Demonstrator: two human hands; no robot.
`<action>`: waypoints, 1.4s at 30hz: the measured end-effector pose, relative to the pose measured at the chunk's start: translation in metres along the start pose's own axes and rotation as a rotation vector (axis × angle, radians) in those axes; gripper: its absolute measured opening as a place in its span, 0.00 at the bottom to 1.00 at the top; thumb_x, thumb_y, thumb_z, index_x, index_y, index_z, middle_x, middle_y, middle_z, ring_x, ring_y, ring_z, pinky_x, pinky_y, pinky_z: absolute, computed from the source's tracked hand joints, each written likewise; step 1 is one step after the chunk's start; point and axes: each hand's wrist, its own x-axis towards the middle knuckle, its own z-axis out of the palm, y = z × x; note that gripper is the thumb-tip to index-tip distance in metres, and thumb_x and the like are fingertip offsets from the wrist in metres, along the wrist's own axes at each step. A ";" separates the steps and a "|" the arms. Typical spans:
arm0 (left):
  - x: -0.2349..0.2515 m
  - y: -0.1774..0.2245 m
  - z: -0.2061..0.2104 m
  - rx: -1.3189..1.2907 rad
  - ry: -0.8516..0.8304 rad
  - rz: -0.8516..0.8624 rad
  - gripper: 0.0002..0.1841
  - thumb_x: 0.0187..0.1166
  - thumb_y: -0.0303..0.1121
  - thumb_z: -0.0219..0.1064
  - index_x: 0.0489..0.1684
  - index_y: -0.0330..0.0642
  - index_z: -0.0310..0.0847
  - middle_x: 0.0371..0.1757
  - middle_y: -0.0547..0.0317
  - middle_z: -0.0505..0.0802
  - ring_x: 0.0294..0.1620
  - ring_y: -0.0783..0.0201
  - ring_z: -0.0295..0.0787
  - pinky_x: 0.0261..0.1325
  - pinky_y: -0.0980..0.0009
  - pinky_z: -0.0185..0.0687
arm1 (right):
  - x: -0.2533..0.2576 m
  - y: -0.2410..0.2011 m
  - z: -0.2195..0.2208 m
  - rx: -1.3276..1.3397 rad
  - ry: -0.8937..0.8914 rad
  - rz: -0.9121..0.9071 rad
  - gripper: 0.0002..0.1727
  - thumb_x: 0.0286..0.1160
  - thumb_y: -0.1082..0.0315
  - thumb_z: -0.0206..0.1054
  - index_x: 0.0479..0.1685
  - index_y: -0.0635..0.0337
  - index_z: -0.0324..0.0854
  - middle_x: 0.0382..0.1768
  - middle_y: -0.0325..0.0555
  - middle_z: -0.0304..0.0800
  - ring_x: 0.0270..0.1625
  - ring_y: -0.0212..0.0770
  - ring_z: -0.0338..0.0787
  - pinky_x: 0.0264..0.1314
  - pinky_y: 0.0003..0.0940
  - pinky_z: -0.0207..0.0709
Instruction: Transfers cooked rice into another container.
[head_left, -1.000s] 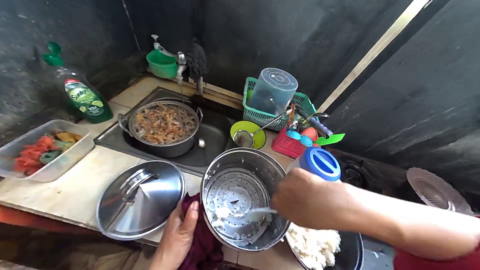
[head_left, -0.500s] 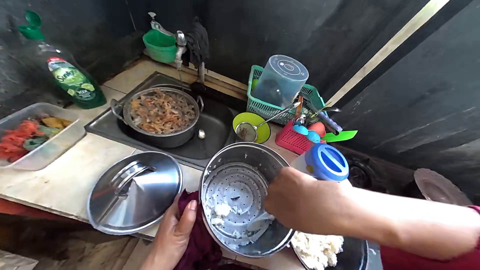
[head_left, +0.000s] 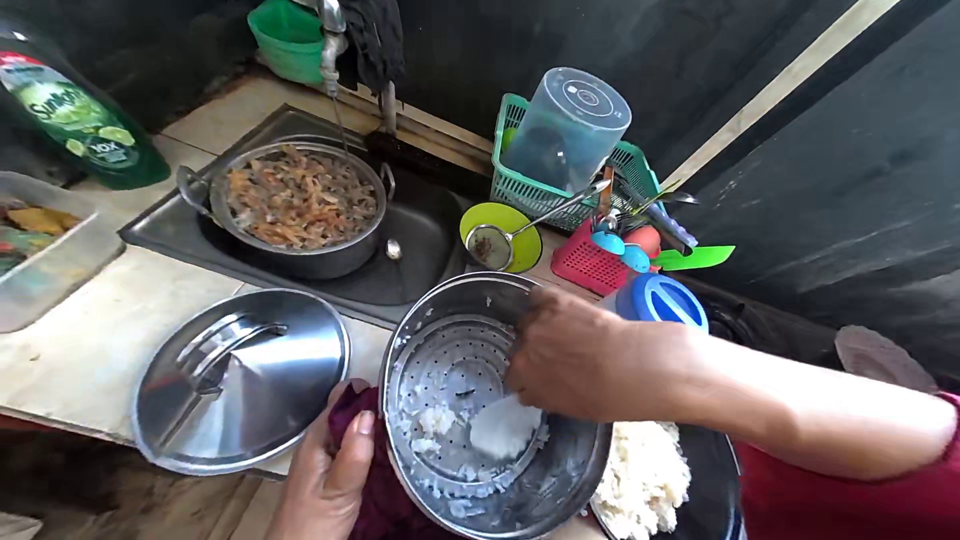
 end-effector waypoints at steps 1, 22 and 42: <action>0.000 0.000 0.000 -0.007 -0.004 0.004 0.29 0.87 0.55 0.56 0.59 0.32 0.78 0.48 0.71 0.92 0.52 0.85 0.87 0.62 0.82 0.84 | -0.002 0.005 -0.004 -0.037 -0.001 0.052 0.17 0.82 0.54 0.66 0.30 0.54 0.89 0.24 0.44 0.85 0.34 0.49 0.87 0.52 0.58 0.74; -0.003 0.005 -0.003 -0.050 -0.030 0.008 0.19 0.92 0.42 0.51 0.60 0.32 0.73 0.48 0.75 0.92 0.53 0.86 0.88 0.65 0.81 0.84 | 0.027 -0.021 0.020 0.255 0.164 0.236 0.21 0.86 0.46 0.60 0.43 0.51 0.89 0.29 0.46 0.88 0.36 0.50 0.89 0.43 0.55 0.77; -0.006 0.011 0.001 -0.020 0.041 -0.075 0.21 0.90 0.37 0.46 0.64 0.22 0.65 0.49 0.71 0.89 0.53 0.88 0.86 0.65 0.83 0.82 | 0.029 -0.025 0.018 0.654 -0.014 0.276 0.24 0.92 0.46 0.52 0.48 0.55 0.86 0.33 0.51 0.87 0.41 0.54 0.89 0.37 0.57 0.77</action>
